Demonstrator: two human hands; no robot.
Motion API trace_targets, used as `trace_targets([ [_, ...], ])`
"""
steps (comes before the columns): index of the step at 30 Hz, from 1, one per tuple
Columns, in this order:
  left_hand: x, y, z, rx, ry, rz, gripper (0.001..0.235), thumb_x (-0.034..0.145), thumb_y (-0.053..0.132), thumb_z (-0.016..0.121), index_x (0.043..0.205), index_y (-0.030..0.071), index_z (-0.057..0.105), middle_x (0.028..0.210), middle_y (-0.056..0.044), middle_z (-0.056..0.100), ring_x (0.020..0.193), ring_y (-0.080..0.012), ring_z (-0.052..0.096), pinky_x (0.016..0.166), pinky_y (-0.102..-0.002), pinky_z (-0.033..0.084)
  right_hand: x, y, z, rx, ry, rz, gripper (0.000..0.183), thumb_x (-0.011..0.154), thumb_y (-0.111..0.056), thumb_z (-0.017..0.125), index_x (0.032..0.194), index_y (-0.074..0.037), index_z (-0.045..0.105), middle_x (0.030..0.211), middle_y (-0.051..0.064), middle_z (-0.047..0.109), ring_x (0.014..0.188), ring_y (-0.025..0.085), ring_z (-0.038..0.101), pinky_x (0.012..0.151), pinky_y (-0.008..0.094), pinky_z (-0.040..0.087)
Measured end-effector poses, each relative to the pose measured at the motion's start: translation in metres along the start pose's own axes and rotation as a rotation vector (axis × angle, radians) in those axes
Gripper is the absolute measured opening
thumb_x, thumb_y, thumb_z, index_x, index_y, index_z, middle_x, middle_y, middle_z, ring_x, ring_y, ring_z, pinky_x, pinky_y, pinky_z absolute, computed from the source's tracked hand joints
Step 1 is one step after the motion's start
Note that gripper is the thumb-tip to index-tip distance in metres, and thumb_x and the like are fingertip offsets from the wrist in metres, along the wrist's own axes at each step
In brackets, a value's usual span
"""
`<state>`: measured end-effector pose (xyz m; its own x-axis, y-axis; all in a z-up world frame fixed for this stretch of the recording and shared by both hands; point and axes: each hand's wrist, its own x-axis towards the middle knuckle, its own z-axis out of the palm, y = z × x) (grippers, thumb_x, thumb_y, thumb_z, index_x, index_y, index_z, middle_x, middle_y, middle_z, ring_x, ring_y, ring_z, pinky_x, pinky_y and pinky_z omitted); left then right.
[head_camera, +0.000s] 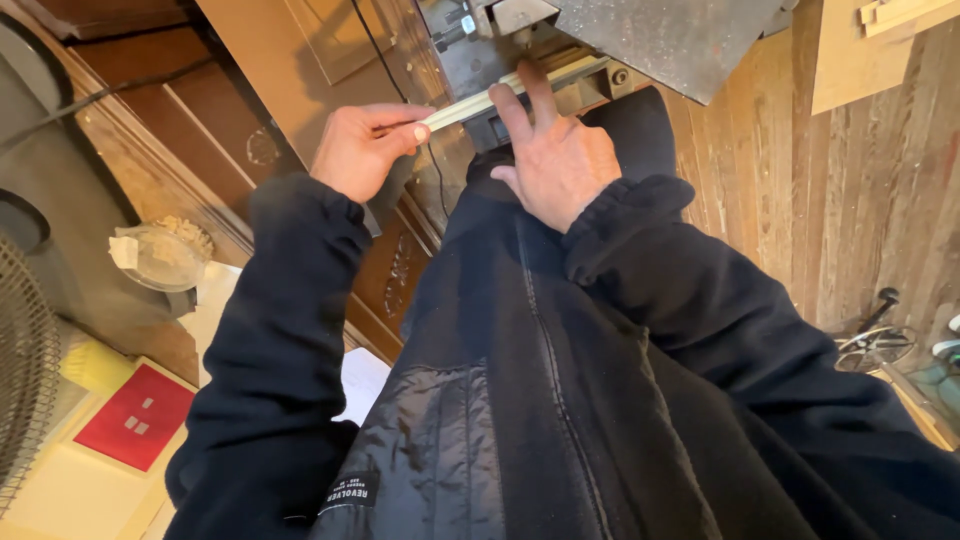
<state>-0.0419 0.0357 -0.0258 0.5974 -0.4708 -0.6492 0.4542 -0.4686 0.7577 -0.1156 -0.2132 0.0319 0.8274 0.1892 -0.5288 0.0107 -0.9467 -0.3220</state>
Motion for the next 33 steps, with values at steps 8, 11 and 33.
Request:
trace_targets([
  [8, 0.000, 0.013, 0.006, 0.056, 0.012, 0.055, 0.026, 0.096, 0.014, 0.069, 0.120, 0.005, 0.077, 0.094, -0.004, 0.077, 0.085, -0.0082, 0.065, 0.079, -0.026, 0.053, -0.003, 0.007, -0.002, -0.002, 0.013, 0.005, 0.088, 0.086, -0.046, 0.079, 0.153, -0.010, 0.036, 0.153, 0.025, 0.035, 0.088, 0.040, 0.071, 0.064, 0.046, 0.059],
  [11, -0.001, 0.014, 0.007, 0.073, 0.023, 0.052, 0.027, 0.096, 0.015, 0.070, 0.120, 0.005, 0.077, 0.091, -0.004, 0.077, 0.083, -0.0080, 0.065, 0.077, -0.026, 0.053, -0.004, 0.008, -0.003, 0.013, 0.017, -0.002, 0.088, 0.086, -0.045, 0.080, 0.153, -0.010, 0.036, 0.153, 0.025, 0.035, 0.088, 0.040, 0.072, 0.065, 0.046, 0.059],
  [33, 0.000, 0.025, 0.011, 0.118, 0.027, 0.039, 0.025, 0.096, 0.016, 0.070, 0.118, 0.007, 0.077, 0.089, -0.008, 0.077, 0.083, -0.0096, 0.066, 0.076, -0.027, 0.053, -0.005, 0.012, -0.004, 0.041, 0.037, -0.016, 0.089, 0.085, -0.045, 0.081, 0.152, -0.008, 0.037, 0.151, 0.027, 0.037, 0.087, 0.041, 0.072, 0.063, 0.046, 0.059],
])
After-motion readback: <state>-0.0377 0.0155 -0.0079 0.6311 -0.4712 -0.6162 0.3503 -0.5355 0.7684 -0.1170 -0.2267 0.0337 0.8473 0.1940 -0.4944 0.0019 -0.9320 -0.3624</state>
